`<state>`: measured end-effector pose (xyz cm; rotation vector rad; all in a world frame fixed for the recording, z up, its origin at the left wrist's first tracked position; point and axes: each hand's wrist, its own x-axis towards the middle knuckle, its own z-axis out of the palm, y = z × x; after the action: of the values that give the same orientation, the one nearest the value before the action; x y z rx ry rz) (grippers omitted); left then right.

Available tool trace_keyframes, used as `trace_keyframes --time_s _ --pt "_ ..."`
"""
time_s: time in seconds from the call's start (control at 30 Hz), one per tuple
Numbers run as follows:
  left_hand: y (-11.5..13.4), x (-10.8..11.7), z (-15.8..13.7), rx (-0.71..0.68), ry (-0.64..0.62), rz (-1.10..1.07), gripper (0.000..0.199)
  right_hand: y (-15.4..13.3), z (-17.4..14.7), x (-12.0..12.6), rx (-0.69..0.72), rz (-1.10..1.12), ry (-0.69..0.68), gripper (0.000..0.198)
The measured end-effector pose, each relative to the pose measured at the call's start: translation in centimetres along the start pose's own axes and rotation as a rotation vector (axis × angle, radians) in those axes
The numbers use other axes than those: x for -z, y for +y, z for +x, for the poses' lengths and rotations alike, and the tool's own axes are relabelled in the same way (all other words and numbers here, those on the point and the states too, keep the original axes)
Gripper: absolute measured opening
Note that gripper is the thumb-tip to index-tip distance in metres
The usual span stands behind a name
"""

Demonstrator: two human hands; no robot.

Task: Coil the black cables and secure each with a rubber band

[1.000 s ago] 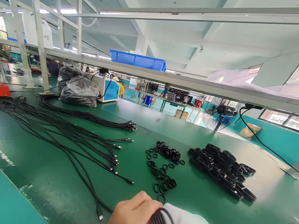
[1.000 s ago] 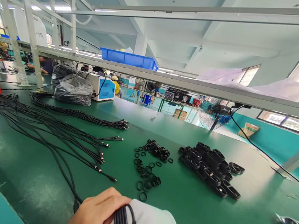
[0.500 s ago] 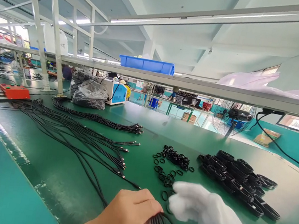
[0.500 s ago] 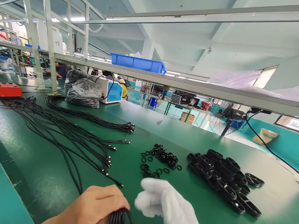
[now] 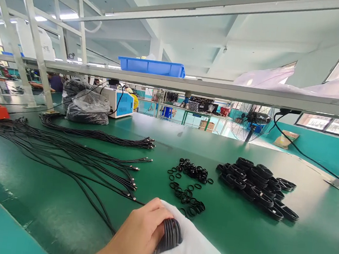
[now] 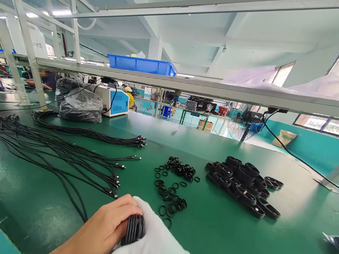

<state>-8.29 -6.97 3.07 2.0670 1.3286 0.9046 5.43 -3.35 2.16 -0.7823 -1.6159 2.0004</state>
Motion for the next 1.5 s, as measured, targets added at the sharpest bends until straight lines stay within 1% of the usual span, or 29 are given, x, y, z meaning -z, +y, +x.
trace_keyframes --time_s 0.07,0.13,0.2,0.3,0.33,0.4,0.47,0.53,0.63,0.7,0.77,0.87,0.97,1.03,1.1,1.2,1.27,1.37,1.43,1.5 --pt "0.2 0.1 0.1 0.111 -0.020 0.000 0.029 -0.3 -0.5 -0.2 -0.073 0.080 -0.017 0.047" --pt "0.2 0.3 0.2 0.210 -0.036 -0.072 0.028 -0.2 -1.0 -0.1 -0.123 0.144 -0.036 0.043" --pt "0.2 0.3 0.5 0.299 -0.062 -0.228 0.025 0.2 -1.2 0.0 -0.132 0.199 -0.042 0.036" --pt "0.0 0.1 0.9 0.428 -0.109 -0.459 0.016 1.0 -1.0 0.2 -0.131 0.207 -0.009 0.034" --pt "-0.1 0.0 1.0 0.459 -0.113 -0.489 0.015 1.1 -1.0 0.2 -0.141 0.200 0.003 0.034" --pt "-0.4 -0.5 1.1 0.471 -0.082 -0.429 0.014 1.4 -0.9 0.2 -0.164 0.188 0.020 0.036" --pt "-0.7 -1.0 1.2 0.447 -0.032 -0.282 0.010 1.6 -0.8 0.1 -0.173 0.205 0.030 0.039" --pt "-0.8 -1.4 1.3 0.440 -0.025 -0.135 0.007 1.9 -0.7 0.0 -0.184 0.232 0.018 0.038" --pt "-0.8 -1.4 1.7 0.456 -0.081 0.028 0.012 2.1 -0.4 -0.1 -0.236 0.196 0.015 0.023" --pt "-0.6 -1.0 1.8 0.435 -0.083 0.101 0.014 2.2 -0.3 -0.3 -0.250 0.179 0.033 0.014" --pt "-0.5 -0.6 1.6 0.370 -0.053 0.091 0.014 2.1 -0.1 -0.3 -0.237 0.218 0.027 0.014" --pt "-0.7 -0.5 0.7 0.250 0.003 -0.005 0.019 2.4 0.1 -0.3 -0.225 0.248 0.002 0.022" --pt "-1.7 -1.3 -0.2 0.157 0.095 -0.036 0.029 3.1 0.6 -0.2 -0.245 0.157 0.021 0.016" --pt "-2.5 -2.1 -0.5 0.099 0.172 -0.022 0.032 3.6 0.8 -0.2 -0.259 0.116 0.021 0.014" --pt "-3.0 -2.6 -0.6 0.068 0.220 -0.015 0.032 3.9 0.8 -0.1 -0.268 0.114 0.019 0.011" --pt "-2.9 -2.5 -0.3 0.078 0.192 -0.020 0.030 3.8 0.6 0.0 -0.279 0.149 0.033 0.006" --pt "-2.7 -2.0 -0.1 0.077 0.150 -0.018 0.031 3.5 0.5 0.1 -0.262 0.201 0.041 0.013" --pt "-2.8 -1.5 -0.3 0.001 0.118 0.007 0.035 2.9 0.3 0.3 -0.231 0.249 0.037 0.018" --pt "-3.2 -1.8 -0.7 -0.066 0.120 0.038 0.038 2.6 0.3 0.4 -0.224 0.238 0.026 0.018" --pt "-3.8 -2.6 -1.1 -0.099 0.155 0.068 0.043 2.6 0.3 0.4 -0.228 0.221 0.017 0.017"
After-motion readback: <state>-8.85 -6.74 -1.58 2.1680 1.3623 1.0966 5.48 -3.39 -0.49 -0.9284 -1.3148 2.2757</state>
